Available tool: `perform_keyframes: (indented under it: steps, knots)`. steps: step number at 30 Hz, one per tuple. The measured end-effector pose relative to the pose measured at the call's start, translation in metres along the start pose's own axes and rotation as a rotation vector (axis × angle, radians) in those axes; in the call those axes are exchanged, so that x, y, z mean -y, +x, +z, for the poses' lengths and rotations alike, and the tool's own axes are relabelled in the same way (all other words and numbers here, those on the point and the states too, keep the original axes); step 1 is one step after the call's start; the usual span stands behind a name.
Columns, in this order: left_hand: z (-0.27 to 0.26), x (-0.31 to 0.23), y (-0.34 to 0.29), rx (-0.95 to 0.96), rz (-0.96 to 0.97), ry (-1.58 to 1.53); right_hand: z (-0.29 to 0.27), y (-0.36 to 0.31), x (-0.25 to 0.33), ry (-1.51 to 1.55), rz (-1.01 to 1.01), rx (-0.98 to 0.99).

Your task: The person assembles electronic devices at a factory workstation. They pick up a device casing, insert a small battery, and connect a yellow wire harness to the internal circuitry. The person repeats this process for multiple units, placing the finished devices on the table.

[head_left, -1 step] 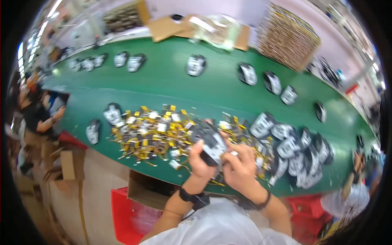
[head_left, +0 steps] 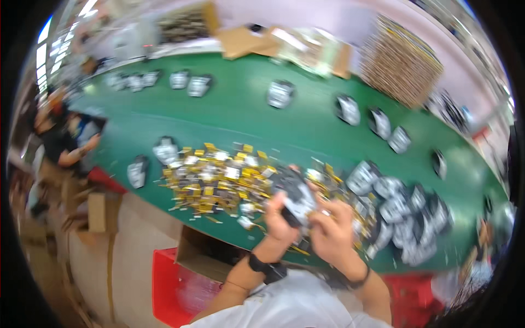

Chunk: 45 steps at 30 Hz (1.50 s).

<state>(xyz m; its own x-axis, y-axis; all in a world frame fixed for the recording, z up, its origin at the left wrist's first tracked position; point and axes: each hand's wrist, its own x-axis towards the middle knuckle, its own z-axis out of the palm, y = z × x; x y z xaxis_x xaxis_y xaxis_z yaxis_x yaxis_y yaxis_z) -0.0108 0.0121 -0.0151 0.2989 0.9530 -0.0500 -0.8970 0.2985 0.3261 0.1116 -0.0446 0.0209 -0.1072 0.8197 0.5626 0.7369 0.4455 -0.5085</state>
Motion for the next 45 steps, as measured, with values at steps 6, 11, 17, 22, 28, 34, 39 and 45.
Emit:
perform_keyframes:
  steps: [6, 11, 17, 22, 28, 34, 39, 45]
  knots:
    - [0.016, 0.000, 0.000, 0.074, -0.380, 0.099, -0.043, 0.005, 0.002, 0.178, 0.214, 0.029]
    - [0.017, 0.003, -0.020, 0.114, -0.346, 0.378, -0.073, 0.038, 0.007, 0.142, -0.032, 0.400]
    - [0.026, 0.013, -0.015, 0.202, -0.372, 0.469, -0.078, 0.014, 0.002, 0.207, 0.076, 0.299]
    - [0.013, 0.014, -0.001, 0.258, -0.449, 0.832, -0.088, 0.022, -0.020, 0.228, 0.113, 0.368]
    - [0.026, 0.030, -0.023, 0.202, -0.186, 0.651, -0.094, 0.025, -0.022, 0.427, 0.025, 0.470]
    - [0.060, 0.022, -0.020, 0.487, -0.342, 0.696, -0.123, 0.030, -0.063, 0.308, 0.056, 0.301]
    - [0.055, 0.005, -0.024, 0.371, -0.202, 0.883, -0.212, 0.056, -0.225, -0.263, 0.396, 0.167]
    - [0.031, -0.010, -0.020, 0.233, -0.215, 0.916, -0.248, 0.018, -0.370, -0.691, 0.871, 0.310]
